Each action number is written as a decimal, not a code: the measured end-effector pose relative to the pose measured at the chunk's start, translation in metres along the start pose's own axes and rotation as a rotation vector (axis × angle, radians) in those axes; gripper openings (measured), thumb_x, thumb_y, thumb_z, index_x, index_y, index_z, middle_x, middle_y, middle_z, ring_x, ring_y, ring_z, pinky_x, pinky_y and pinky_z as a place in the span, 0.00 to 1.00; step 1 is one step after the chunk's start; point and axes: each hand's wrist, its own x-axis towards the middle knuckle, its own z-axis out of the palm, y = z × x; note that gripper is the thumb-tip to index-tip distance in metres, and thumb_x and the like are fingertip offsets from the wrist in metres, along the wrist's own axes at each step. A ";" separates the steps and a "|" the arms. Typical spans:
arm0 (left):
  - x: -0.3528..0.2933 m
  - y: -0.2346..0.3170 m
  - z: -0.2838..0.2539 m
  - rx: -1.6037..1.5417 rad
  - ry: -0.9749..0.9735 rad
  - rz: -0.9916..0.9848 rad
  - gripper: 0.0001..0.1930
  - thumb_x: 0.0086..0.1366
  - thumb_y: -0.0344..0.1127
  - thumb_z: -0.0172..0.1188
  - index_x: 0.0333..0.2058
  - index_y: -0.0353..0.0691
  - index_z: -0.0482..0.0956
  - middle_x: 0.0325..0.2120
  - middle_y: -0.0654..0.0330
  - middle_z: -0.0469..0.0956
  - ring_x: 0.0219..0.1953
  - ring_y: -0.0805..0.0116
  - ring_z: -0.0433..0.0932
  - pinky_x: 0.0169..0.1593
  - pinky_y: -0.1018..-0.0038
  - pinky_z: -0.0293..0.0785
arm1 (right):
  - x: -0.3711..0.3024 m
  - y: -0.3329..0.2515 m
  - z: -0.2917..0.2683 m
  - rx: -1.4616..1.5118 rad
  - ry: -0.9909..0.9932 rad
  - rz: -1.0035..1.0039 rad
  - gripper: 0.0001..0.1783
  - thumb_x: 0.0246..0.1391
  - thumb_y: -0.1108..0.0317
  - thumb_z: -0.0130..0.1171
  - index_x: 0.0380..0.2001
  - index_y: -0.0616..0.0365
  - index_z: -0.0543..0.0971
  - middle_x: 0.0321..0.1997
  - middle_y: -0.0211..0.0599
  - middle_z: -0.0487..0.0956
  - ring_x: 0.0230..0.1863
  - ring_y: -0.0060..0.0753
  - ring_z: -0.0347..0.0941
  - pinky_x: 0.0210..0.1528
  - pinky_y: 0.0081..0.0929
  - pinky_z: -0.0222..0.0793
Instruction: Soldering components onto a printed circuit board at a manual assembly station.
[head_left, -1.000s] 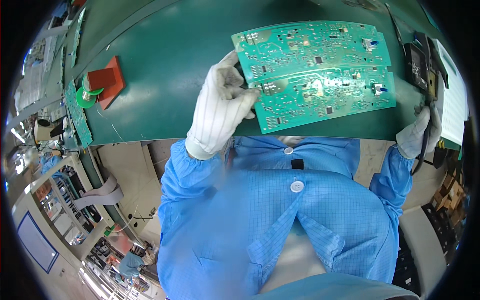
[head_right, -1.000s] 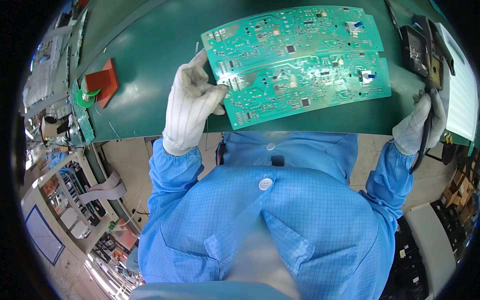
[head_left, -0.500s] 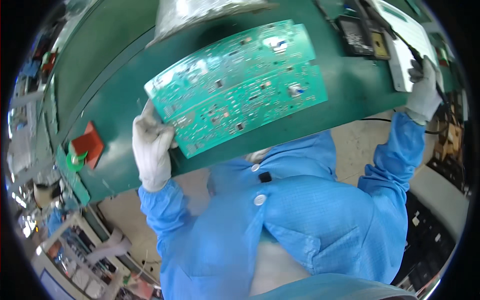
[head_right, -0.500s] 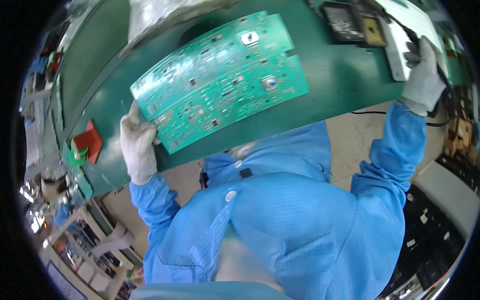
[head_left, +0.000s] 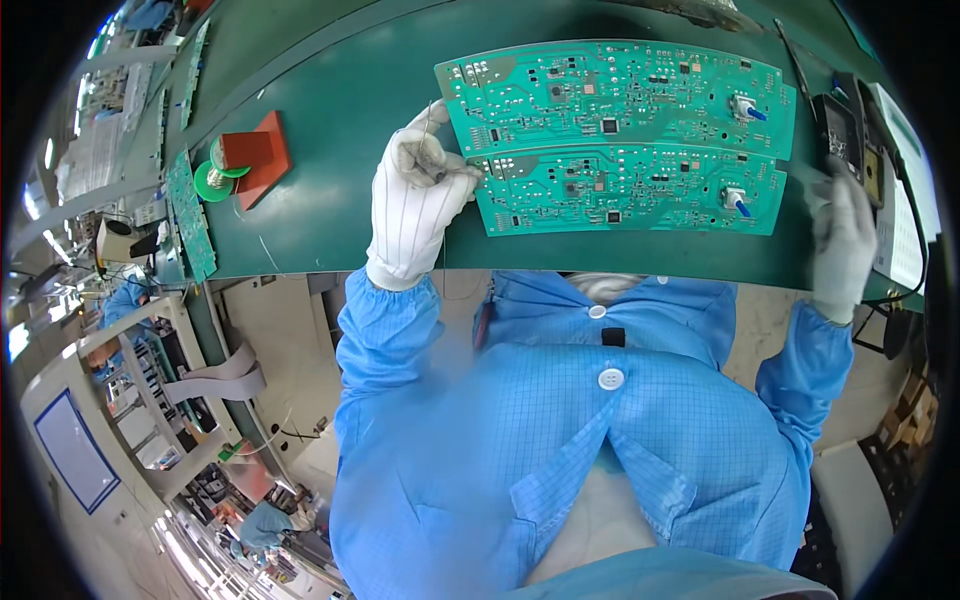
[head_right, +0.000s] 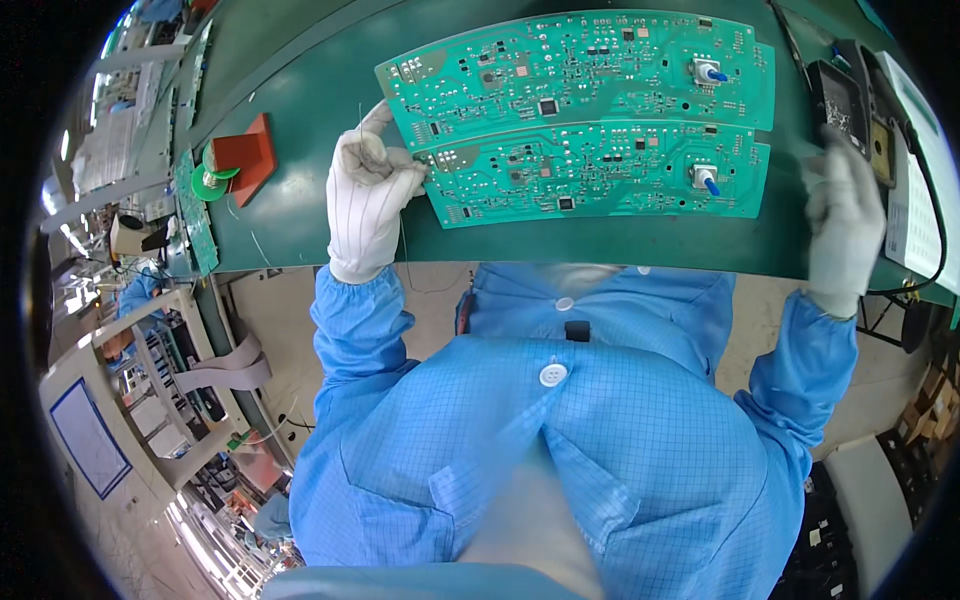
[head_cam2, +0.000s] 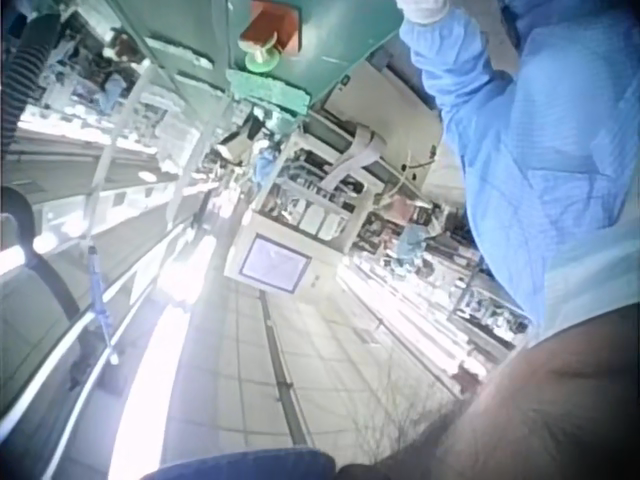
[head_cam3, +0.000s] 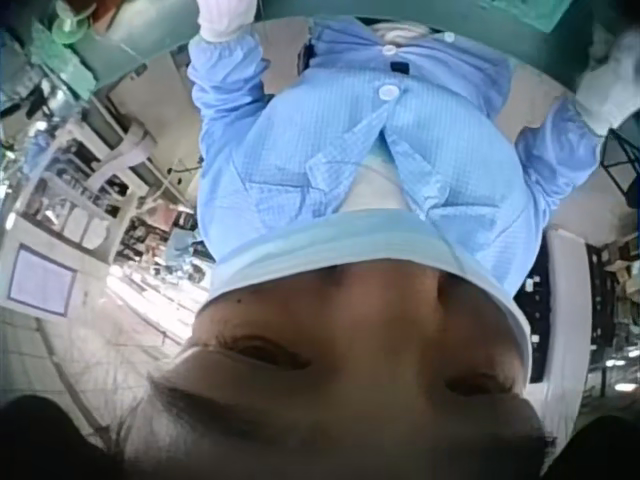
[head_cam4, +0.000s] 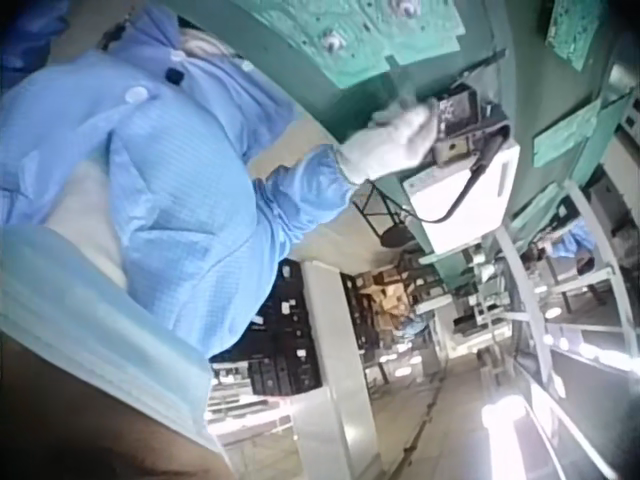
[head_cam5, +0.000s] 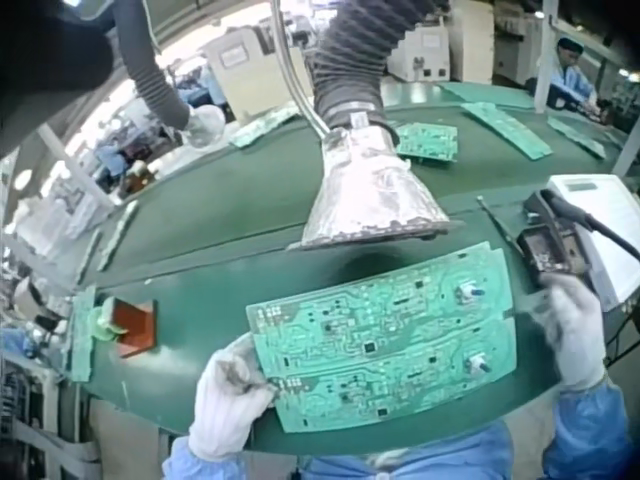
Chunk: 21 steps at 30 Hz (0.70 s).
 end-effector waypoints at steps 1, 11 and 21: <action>-0.006 0.001 -0.004 0.055 0.017 -0.004 0.19 0.50 0.15 0.63 0.32 0.38 0.61 0.57 0.41 0.72 0.34 0.73 0.80 0.35 0.77 0.78 | -0.005 -0.026 0.016 0.289 -0.121 0.320 0.20 0.66 0.64 0.52 0.57 0.59 0.76 0.34 0.31 0.80 0.26 0.18 0.69 0.28 0.16 0.64; -0.009 0.013 0.013 -0.145 0.106 0.139 0.18 0.53 0.17 0.65 0.32 0.38 0.62 0.47 0.52 0.78 0.36 0.77 0.77 0.38 0.80 0.76 | -0.021 -0.021 0.041 0.360 -0.024 0.139 0.25 0.65 0.53 0.57 0.55 0.61 0.74 0.36 0.32 0.77 0.33 0.18 0.71 0.35 0.17 0.68; -0.009 -0.001 0.023 -0.049 0.103 0.180 0.15 0.56 0.20 0.65 0.34 0.38 0.66 0.35 0.60 0.82 0.37 0.75 0.75 0.43 0.78 0.74 | -0.031 0.021 0.046 0.293 -0.099 -0.023 0.23 0.66 0.61 0.51 0.57 0.67 0.70 0.57 0.44 0.75 0.60 0.35 0.71 0.65 0.30 0.64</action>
